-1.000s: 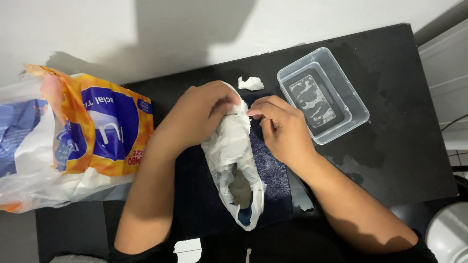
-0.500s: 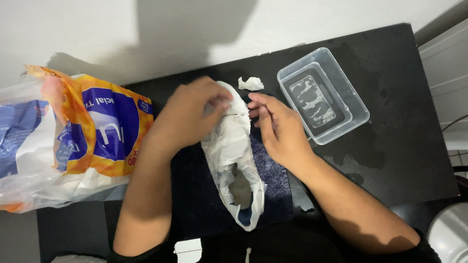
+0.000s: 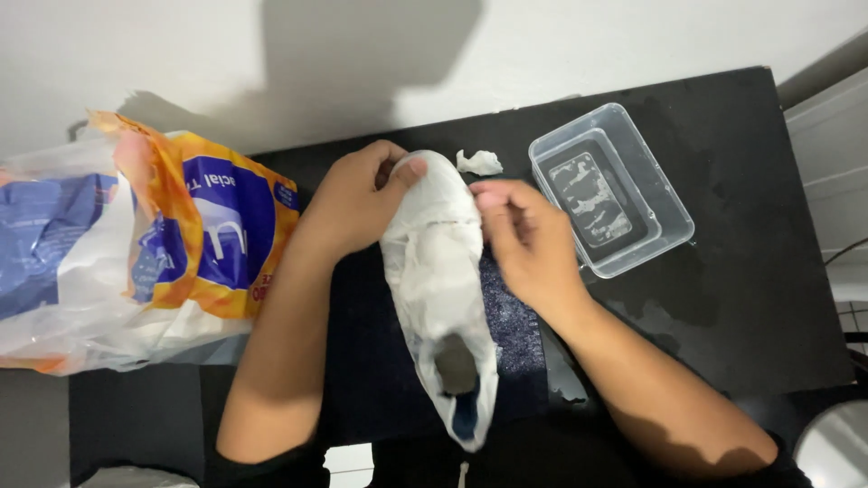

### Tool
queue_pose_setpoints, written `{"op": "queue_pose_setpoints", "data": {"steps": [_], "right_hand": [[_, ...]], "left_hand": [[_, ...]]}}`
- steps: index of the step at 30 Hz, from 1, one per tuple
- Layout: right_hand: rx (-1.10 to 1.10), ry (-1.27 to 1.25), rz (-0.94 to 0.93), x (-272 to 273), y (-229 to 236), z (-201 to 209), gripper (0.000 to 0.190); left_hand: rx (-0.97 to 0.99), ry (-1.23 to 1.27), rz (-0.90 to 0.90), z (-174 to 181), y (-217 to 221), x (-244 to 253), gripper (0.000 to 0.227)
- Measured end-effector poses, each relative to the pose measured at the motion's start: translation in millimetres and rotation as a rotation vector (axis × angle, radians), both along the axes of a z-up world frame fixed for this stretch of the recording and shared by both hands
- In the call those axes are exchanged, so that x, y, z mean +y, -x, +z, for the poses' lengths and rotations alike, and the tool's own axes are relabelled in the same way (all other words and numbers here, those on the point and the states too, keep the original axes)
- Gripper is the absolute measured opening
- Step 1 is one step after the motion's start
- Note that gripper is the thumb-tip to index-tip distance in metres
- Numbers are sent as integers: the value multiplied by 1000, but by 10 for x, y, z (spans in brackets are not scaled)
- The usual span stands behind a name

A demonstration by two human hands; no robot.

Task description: Wrapping a white sneaker with wet tissue paper, smoothing it out by hand and with a toothbrush to ensure full coverage.

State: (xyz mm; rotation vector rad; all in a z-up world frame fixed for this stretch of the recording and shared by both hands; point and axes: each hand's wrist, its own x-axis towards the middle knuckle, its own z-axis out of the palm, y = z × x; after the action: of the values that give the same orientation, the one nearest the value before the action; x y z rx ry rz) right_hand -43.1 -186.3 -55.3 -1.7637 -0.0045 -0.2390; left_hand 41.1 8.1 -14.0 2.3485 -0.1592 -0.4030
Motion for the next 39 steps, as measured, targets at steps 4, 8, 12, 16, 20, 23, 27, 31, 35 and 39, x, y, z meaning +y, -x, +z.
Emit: {"op": "queue_pose_setpoints", "data": {"steps": [4,8,12,16,20,23,27,31,35,39], "right_hand": [[-80,-39,-117,-18,97,239,33],[-104,-57,-79,27,37,565,48],[77,214,50,120,-69,660,45],[-89,323,0,229,-74,604,48],[-95,324,-35,263,-80,509,51],[-135,316,-44,278,-97,461,49],[-157,312,-67,293,-103,436,49],[-50,250,-27,294,-91,571,49],[145,135,108,206,-160,789,74],[510,-171,323,-13,-156,766,53]], "left_hand": [[-100,124,-20,461,287,-80,44],[-168,138,-27,650,457,-162,44],[-156,45,-72,682,522,-215,41],[-168,58,-79,743,566,-181,41],[-178,74,-97,743,578,-158,40],[-168,80,-96,748,576,-150,45],[-154,87,-97,735,570,-141,43],[-168,84,-84,705,541,-137,37],[-79,69,-51,711,468,-102,33],[-37,89,-127,644,384,-17,35]]}}
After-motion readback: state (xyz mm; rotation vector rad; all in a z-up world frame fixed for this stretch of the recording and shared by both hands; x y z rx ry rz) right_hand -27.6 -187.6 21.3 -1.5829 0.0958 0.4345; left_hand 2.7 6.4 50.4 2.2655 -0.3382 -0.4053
